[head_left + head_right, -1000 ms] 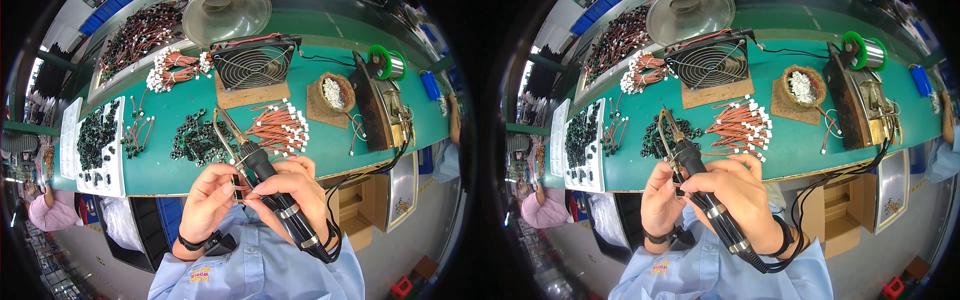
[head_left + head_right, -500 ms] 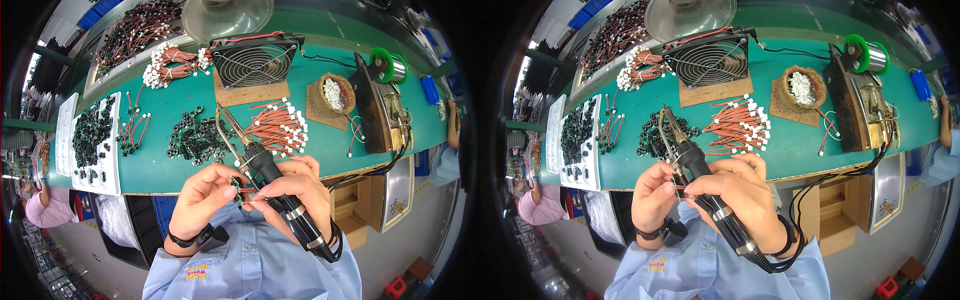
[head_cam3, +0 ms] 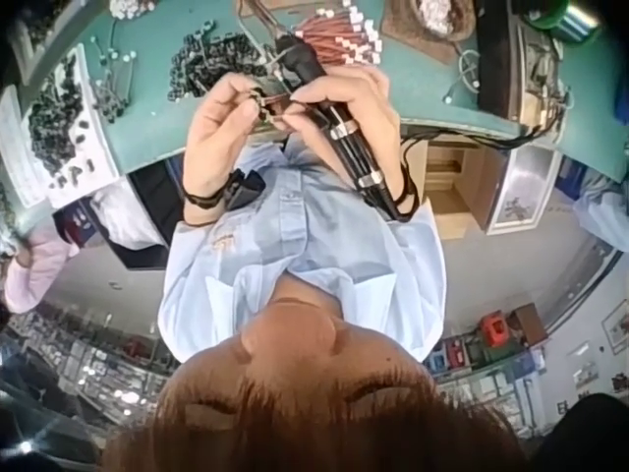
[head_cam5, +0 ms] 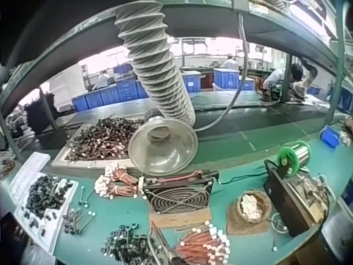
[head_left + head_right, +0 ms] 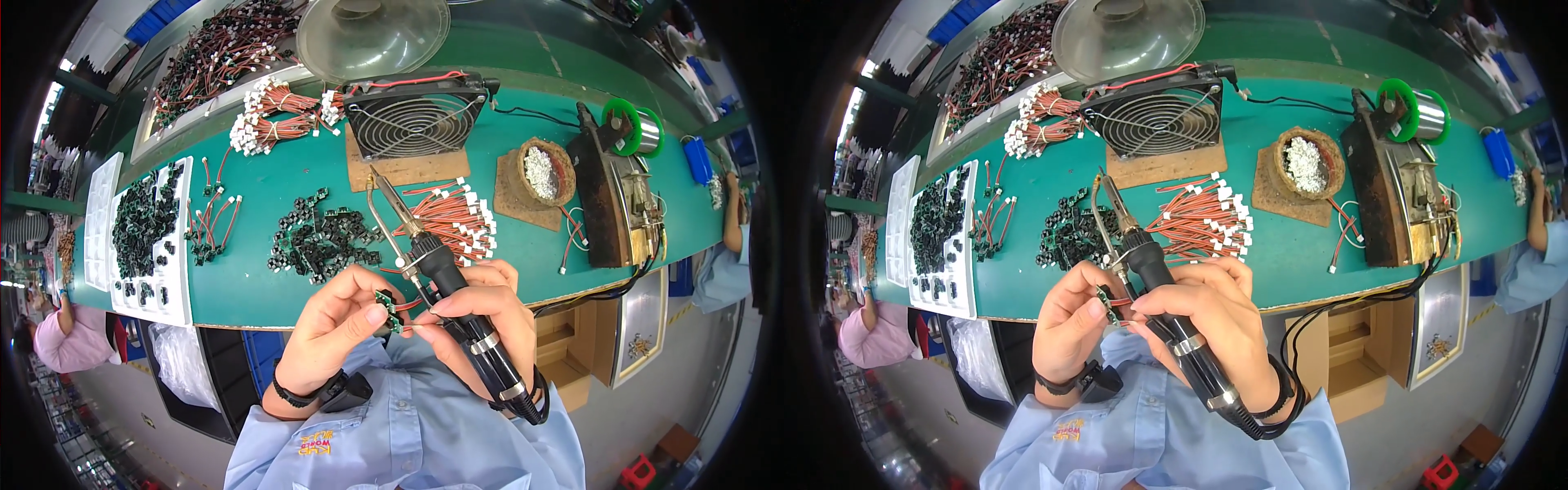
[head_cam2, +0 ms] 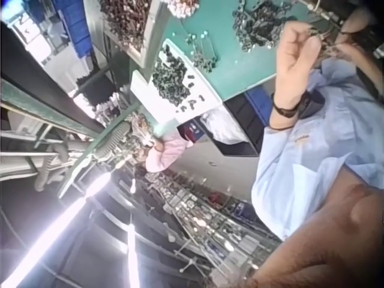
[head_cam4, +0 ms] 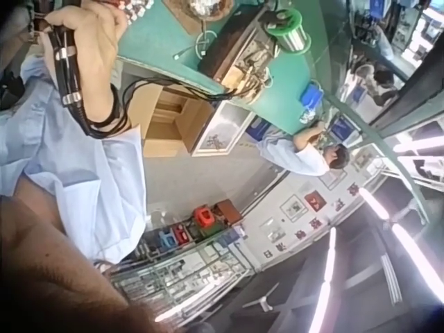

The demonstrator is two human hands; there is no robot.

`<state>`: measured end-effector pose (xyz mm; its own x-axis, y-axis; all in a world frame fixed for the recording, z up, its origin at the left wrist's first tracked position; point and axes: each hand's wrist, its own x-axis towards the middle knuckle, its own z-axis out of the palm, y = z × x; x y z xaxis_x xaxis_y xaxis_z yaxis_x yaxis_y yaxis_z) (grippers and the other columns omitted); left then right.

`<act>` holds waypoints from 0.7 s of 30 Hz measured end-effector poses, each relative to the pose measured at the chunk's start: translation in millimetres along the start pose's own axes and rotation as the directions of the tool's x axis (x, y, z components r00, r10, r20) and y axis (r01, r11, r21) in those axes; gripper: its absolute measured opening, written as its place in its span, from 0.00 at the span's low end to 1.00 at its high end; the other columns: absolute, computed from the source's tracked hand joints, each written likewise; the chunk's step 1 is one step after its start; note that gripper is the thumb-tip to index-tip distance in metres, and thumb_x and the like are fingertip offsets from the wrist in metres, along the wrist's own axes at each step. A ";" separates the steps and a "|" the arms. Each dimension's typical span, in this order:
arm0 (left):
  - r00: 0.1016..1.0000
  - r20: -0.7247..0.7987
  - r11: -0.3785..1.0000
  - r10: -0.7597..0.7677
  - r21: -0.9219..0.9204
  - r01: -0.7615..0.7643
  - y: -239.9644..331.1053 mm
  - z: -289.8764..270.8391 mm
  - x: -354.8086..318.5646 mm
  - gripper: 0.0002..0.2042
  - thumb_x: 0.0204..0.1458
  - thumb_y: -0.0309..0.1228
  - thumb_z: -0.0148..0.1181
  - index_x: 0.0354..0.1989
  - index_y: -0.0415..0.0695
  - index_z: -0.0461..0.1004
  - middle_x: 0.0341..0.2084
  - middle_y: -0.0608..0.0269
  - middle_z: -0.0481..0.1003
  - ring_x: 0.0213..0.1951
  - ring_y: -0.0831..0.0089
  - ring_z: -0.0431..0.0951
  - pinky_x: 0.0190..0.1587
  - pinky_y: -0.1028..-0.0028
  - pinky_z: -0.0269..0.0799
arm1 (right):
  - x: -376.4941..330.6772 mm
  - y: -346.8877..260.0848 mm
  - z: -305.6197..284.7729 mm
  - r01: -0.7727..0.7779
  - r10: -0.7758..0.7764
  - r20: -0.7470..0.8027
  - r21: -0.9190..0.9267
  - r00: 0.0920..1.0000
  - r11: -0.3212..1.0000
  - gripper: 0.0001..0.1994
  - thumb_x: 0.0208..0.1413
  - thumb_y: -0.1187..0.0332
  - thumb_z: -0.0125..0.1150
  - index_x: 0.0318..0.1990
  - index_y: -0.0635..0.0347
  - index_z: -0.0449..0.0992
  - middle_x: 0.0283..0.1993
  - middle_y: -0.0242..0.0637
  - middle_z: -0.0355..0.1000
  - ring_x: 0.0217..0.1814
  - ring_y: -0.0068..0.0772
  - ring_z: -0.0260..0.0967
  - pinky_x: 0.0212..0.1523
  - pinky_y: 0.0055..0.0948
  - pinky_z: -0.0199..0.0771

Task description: Soldering small electronic components and wires at a factory workbench.

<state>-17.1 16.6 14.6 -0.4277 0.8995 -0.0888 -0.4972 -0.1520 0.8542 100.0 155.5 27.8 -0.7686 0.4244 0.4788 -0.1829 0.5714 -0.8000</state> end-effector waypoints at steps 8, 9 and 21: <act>0.994 -0.109 0.998 -0.029 -0.051 0.024 4.7 5.3 3.8 0.09 0.56 0.30 0.47 0.38 0.37 0.61 0.35 0.48 0.73 0.40 0.63 0.74 0.46 0.67 0.67 | -12.6 2.6 -15.4 0.043 -0.054 -0.033 -0.270 0.998 0.962 0.19 0.43 0.62 0.67 0.40 0.54 0.65 0.28 0.30 0.75 0.37 0.33 0.70 0.51 0.42 0.54; 0.989 -0.150 0.998 -0.017 -0.054 0.009 4.4 4.5 4.0 0.08 0.56 0.29 0.46 0.38 0.38 0.61 0.36 0.47 0.73 0.41 0.61 0.74 0.47 0.66 0.66 | -18.3 2.3 -21.4 0.044 -0.058 -0.034 -0.316 0.998 0.948 0.20 0.47 0.56 0.65 0.41 0.54 0.64 0.27 0.31 0.75 0.37 0.33 0.69 0.52 0.43 0.52; 0.943 -0.301 0.988 0.145 0.100 -0.120 -5.2 -2.0 8.9 0.05 0.58 0.26 0.44 0.38 0.39 0.60 0.39 0.43 0.74 0.45 0.61 0.74 0.50 0.67 0.65 | -63.7 6.9 -26.4 0.062 -0.059 0.042 -0.074 0.997 0.995 0.22 0.35 0.61 0.73 0.40 0.52 0.71 0.26 0.28 0.74 0.29 0.26 0.71 0.47 0.34 0.53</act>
<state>-19.8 24.5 8.4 -0.7023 0.7028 -0.1135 -0.3642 -0.2177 0.9055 163.9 151.0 1.3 -0.7816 0.3600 0.5094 -0.1845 0.6467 -0.7401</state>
